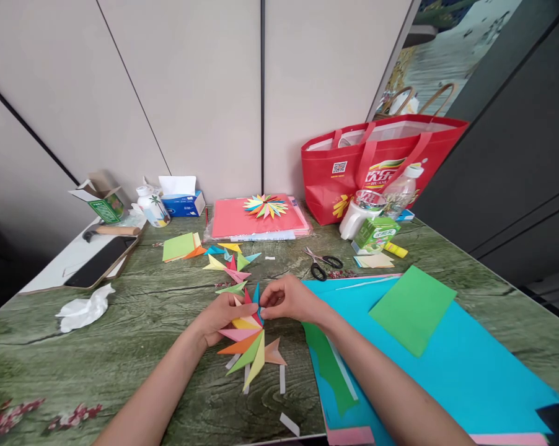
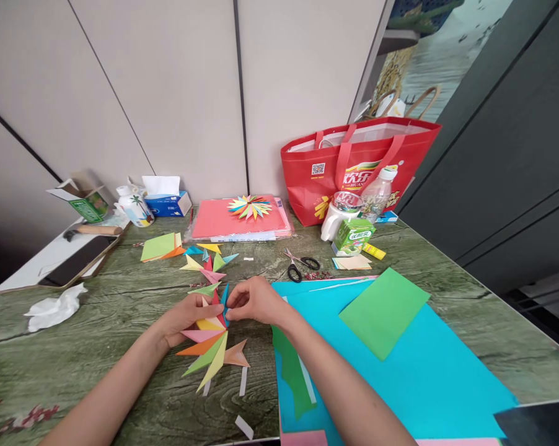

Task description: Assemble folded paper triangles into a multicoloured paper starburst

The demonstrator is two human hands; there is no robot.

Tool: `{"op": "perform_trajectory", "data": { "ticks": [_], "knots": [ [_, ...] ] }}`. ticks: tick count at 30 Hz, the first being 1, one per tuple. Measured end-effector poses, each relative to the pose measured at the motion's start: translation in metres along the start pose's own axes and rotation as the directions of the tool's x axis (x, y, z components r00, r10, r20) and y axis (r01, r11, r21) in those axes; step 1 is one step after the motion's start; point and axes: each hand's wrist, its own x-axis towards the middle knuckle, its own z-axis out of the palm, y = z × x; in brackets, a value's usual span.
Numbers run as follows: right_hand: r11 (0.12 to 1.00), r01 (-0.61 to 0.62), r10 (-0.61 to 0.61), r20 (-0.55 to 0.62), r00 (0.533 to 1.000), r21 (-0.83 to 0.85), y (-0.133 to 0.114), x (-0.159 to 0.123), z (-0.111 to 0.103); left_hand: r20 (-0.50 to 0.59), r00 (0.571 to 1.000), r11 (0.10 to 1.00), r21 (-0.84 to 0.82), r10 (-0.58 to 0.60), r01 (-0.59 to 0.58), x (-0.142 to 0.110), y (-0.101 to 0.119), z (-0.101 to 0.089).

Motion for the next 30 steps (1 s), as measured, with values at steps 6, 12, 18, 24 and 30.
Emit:
{"op": "perform_trajectory", "data": {
  "ticks": [6, 12, 18, 24, 30],
  "knots": [
    [0.957, 0.157, -0.169, -0.026, 0.985, -0.245, -0.004, -0.001, 0.005, -0.012, 1.000, 0.999, -0.033, 0.014, -0.014, 0.000, 0.000, -0.001],
    [0.809, 0.359, -0.363, 0.086, 0.928, -0.466, -0.008, -0.002, 0.000, 0.002, 1.000, 0.999, -0.048, 0.014, -0.014, 0.000, 0.002, -0.002],
    [0.755, 0.430, -0.426, 0.129, 0.896, -0.496, -0.010, -0.003, -0.003, 0.024, 1.000, 0.997, -0.075, -0.015, 0.016, -0.002, 0.004, -0.002],
    [0.834, 0.405, -0.378, 0.146, 0.914, -0.376, -0.009, -0.002, -0.007, 0.008, 0.999, 0.994, -0.099, -0.040, 0.041, -0.003, 0.005, -0.002],
    [0.869, 0.380, -0.331, 0.199, 0.922, -0.316, -0.009, -0.002, -0.007, 0.072, 0.997, 0.997, -0.059, -0.040, 0.044, -0.001, 0.002, -0.005]
  ]
}}
